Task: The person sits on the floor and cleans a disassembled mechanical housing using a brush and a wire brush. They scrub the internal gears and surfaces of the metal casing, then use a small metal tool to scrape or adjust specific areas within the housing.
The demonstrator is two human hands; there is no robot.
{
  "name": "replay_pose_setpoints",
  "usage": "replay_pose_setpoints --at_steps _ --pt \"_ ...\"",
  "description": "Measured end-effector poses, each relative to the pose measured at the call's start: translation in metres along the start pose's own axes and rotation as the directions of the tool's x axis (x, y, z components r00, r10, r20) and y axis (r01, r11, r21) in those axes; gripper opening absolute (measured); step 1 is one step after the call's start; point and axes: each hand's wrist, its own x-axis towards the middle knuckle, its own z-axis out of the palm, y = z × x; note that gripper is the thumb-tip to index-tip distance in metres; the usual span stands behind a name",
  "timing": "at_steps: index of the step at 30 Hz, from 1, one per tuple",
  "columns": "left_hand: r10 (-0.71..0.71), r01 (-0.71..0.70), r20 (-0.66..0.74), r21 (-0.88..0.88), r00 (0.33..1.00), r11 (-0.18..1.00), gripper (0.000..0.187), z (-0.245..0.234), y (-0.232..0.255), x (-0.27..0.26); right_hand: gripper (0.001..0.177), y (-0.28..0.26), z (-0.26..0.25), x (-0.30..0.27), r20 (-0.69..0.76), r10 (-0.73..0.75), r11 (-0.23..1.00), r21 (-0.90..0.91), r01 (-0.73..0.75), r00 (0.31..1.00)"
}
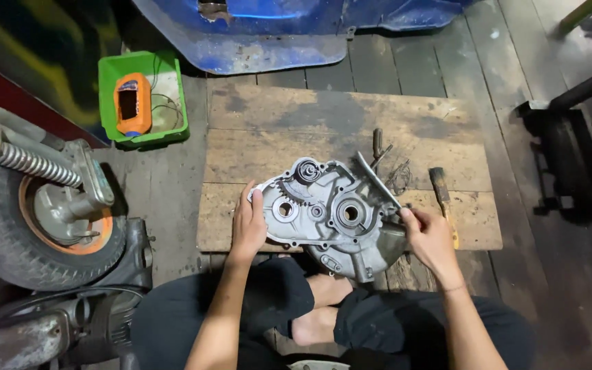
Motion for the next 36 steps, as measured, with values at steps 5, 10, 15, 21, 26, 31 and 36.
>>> replay_pose_setpoints --at_steps 5,10,15,21,26,31,36 --pt "0.002 -0.002 0.008 0.0 1.0 1.0 0.064 0.001 0.002 -0.001 0.036 -0.013 0.04 0.032 -0.035 -0.062 0.998 0.021 0.063 0.997" --pt "-0.002 0.002 0.013 -0.008 1.0 1.0 0.067 0.001 0.001 -0.001 0.038 -0.011 0.006 0.018 -0.068 -0.086 0.996 0.017 0.088 0.994" --pt "-0.004 0.004 0.003 -0.012 1.0 1.0 0.065 0.001 -0.003 0.001 0.036 0.021 0.005 0.006 -0.017 -0.014 0.998 0.057 0.015 1.0" --pt "-0.005 0.005 0.019 -0.005 1.0 1.0 0.064 -0.001 0.004 -0.001 0.04 -0.024 0.047 0.029 -0.014 -0.06 0.998 0.017 0.06 0.998" --pt "0.016 -0.016 0.013 0.006 1.0 1.0 0.062 0.001 0.0 0.001 0.036 -0.016 0.019 0.032 -0.031 -0.012 0.995 0.095 0.014 0.999" --pt "-0.024 0.024 0.027 -0.019 0.999 1.0 0.066 0.0 -0.003 0.003 0.039 -0.007 -0.013 -0.002 0.018 0.043 0.999 -0.035 -0.042 0.999" --pt "-0.018 0.018 0.024 -0.008 1.0 1.0 0.063 0.0 0.001 0.0 0.043 -0.025 0.027 0.012 0.001 -0.02 0.999 0.041 0.02 1.0"
